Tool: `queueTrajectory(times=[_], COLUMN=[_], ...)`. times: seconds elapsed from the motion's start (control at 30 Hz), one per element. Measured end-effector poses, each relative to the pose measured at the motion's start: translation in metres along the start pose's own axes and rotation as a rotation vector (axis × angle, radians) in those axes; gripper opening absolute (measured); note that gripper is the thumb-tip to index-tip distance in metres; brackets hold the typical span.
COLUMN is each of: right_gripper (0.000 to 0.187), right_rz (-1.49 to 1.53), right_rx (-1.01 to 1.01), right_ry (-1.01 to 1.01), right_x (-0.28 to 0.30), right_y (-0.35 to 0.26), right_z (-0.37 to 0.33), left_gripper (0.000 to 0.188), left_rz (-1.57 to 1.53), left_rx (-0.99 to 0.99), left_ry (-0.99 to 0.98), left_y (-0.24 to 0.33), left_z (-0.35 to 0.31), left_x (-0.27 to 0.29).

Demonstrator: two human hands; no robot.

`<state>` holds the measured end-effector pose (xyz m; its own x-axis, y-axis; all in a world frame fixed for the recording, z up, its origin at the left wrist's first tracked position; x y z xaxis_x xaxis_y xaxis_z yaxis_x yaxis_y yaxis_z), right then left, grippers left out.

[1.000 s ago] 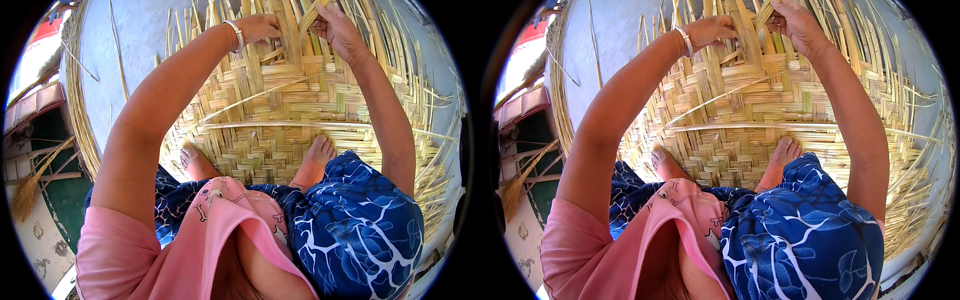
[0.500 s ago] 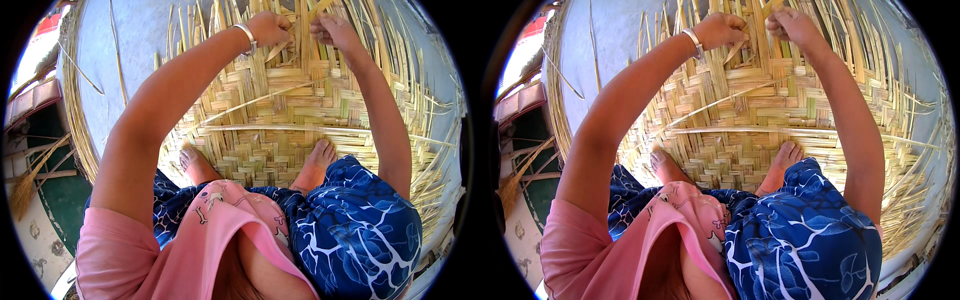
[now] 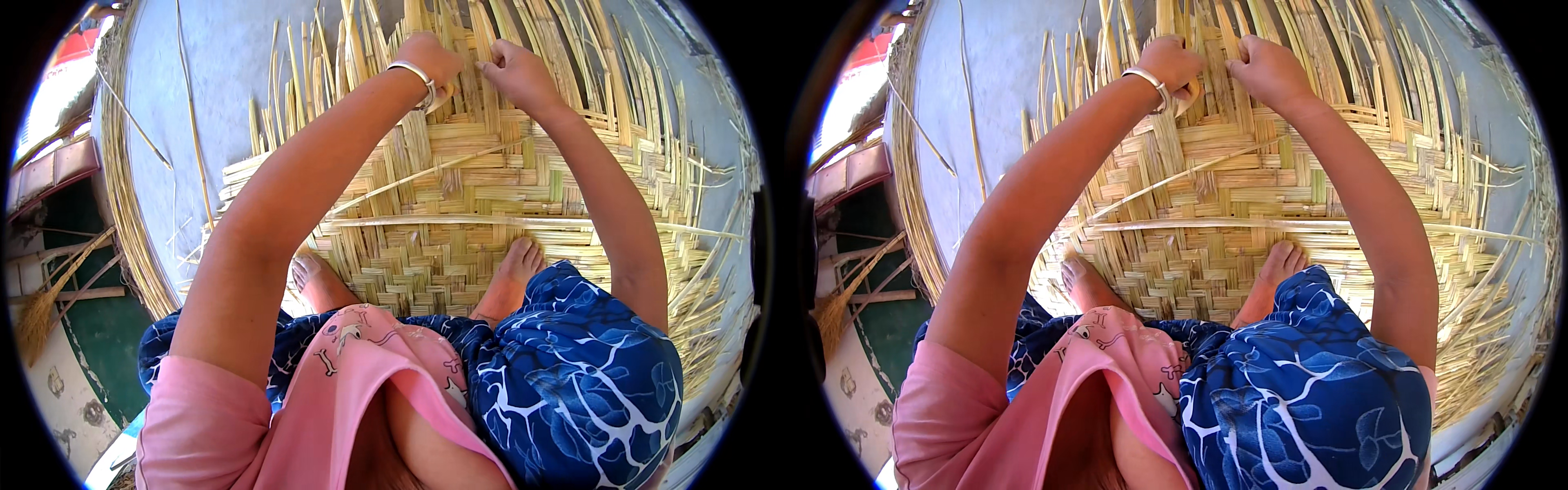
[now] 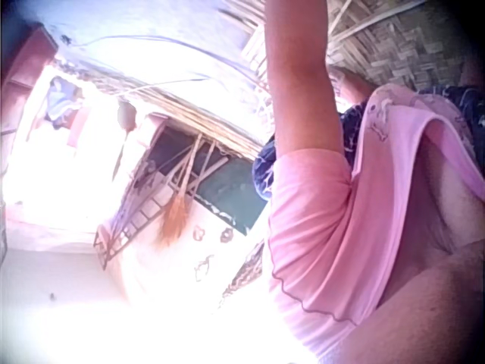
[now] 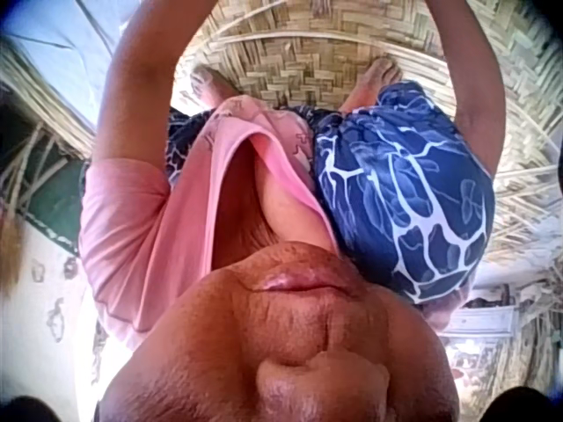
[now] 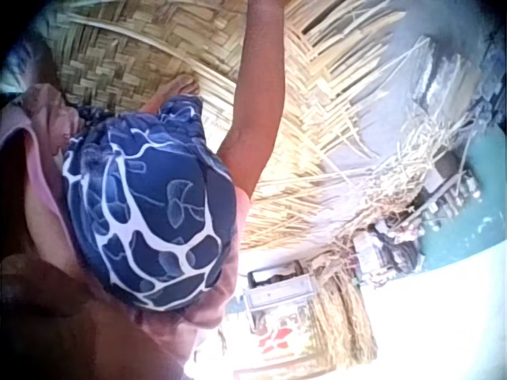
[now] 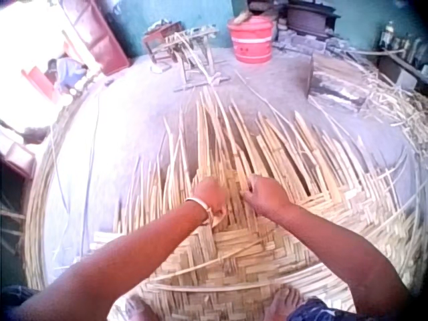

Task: The person weaves a large flat basket using dried palm leaves. They sit on the floor and interlace the leaves by hand, gradually expanding the woven pattern.

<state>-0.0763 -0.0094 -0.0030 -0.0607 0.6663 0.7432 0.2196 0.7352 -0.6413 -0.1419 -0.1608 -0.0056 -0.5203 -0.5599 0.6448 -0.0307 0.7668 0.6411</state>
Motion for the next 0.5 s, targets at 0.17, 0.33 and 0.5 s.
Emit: queueTrajectory(times=[0.17, 0.33, 0.5], right_gripper=[0.024, 0.034, 0.028], right_rz=[-0.349, -0.432, 0.033], right_rx=[0.055, 0.243, 0.041], right_ry=[0.125, 0.093, -0.159], right_x=[-0.007, -0.013, -0.016], right_y=[-0.013, -0.018, -0.007], right_z=[0.0, 0.007, 0.019], left_gripper=[0.025, 0.021, 0.017], left_rz=[0.005, -0.159, -0.299], left_rx=[0.08, 0.129, 0.141], left_ry=[-0.156, -0.182, -0.176], left_y=[0.004, 0.009, 0.004], left_z=[0.012, 0.008, 0.017], left_x=[-0.001, 0.005, -0.004])
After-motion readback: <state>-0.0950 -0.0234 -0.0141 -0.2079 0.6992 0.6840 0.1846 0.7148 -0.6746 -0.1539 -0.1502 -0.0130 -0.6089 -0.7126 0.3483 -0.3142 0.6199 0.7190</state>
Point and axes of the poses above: each hand's wrist, its own z-axis towards the middle knuckle, its own x-axis out of the back of the hand, y = z × x, the point moved 5 cm from there along z, towards the middle knuckle, and after that the axes turned 5 degrees about -x, right-handed, at the moved point
